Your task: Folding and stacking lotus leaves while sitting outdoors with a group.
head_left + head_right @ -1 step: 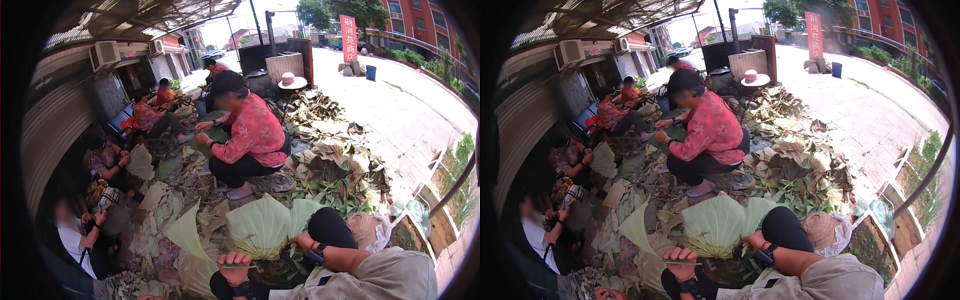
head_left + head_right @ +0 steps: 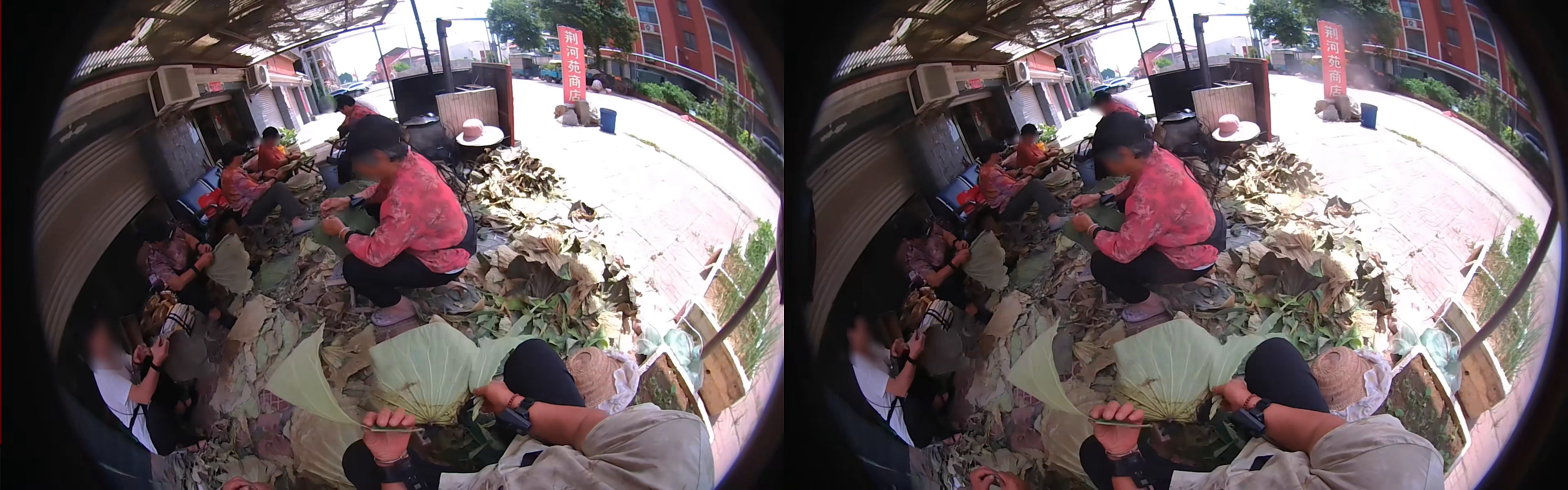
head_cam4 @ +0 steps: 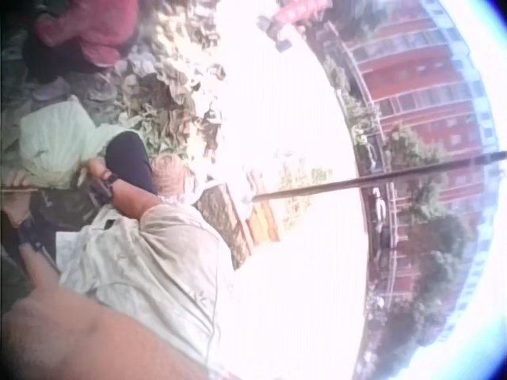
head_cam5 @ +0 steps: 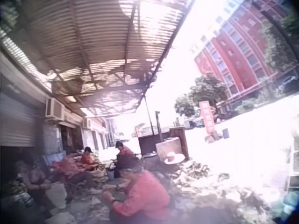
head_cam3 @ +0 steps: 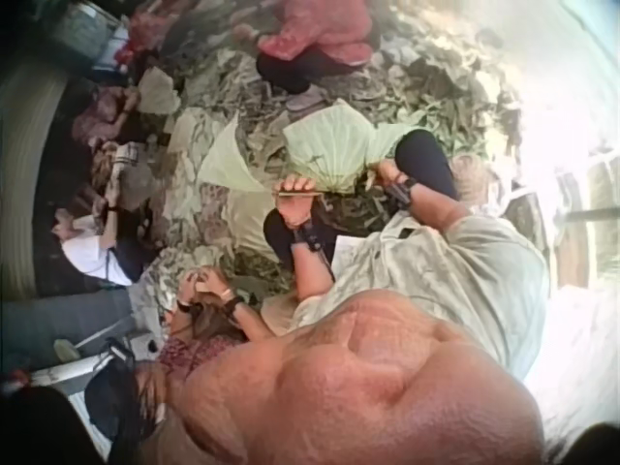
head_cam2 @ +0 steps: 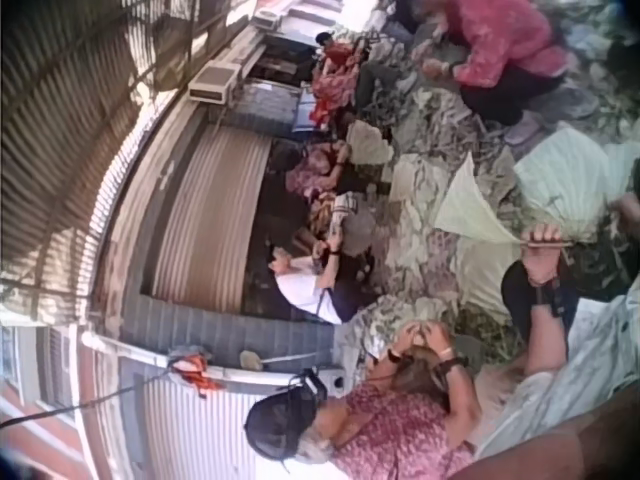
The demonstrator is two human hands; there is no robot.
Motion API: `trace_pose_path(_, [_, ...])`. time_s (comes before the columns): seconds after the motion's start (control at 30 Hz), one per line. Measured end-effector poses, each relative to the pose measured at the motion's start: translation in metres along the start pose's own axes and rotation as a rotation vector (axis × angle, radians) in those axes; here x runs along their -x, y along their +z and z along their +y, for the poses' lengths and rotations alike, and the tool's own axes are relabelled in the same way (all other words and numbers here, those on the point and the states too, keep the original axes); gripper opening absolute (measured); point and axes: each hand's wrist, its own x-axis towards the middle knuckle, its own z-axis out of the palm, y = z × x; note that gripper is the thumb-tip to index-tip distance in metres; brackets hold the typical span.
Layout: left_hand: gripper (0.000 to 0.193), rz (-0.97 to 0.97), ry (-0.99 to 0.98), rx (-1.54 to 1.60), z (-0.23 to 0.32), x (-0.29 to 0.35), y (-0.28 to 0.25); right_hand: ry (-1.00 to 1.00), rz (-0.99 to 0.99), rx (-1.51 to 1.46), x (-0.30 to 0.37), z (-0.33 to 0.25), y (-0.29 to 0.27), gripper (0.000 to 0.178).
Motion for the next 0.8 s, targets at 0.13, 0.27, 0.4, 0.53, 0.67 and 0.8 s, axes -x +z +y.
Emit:
trace_pose_path(0.13, [0.014, 0.28, -0.132, -0.071, 0.003, 0.014, -0.025, 0.002, 0.025, -0.124, 0.074, -0.089, 0.054, 0.02])
trace_pose_path(0.27, [0.022, 0.623, -0.195, -0.181, -0.015, 0.008, -0.03, -0.194, 0.128, -0.187, 0.084, -0.137, 0.031, 0.023])
trace_pose_path(0.4, [0.027, 0.772, -0.24, -0.27, -0.021, 0.004, -0.035, -0.447, 0.275, -0.674, 0.075, -0.168, -0.006, 0.027])
trace_pose_path(0.53, [0.038, 0.725, -0.22, -0.259, -0.03, 0.009, -0.057, -0.213, 0.161, -0.557, 0.065, -0.141, -0.009, 0.035])
trace_pose_path(0.67, [0.039, 0.741, -0.275, -0.302, -0.042, 0.008, -0.059, -0.111, -0.047, -0.218, 0.106, -0.135, 0.045, 0.042])
trace_pose_path(0.8, [0.034, 0.783, -0.278, -0.449, -0.053, 0.013, -0.068, -0.12, -0.352, -0.054, 0.121, -0.124, 0.08, 0.028])
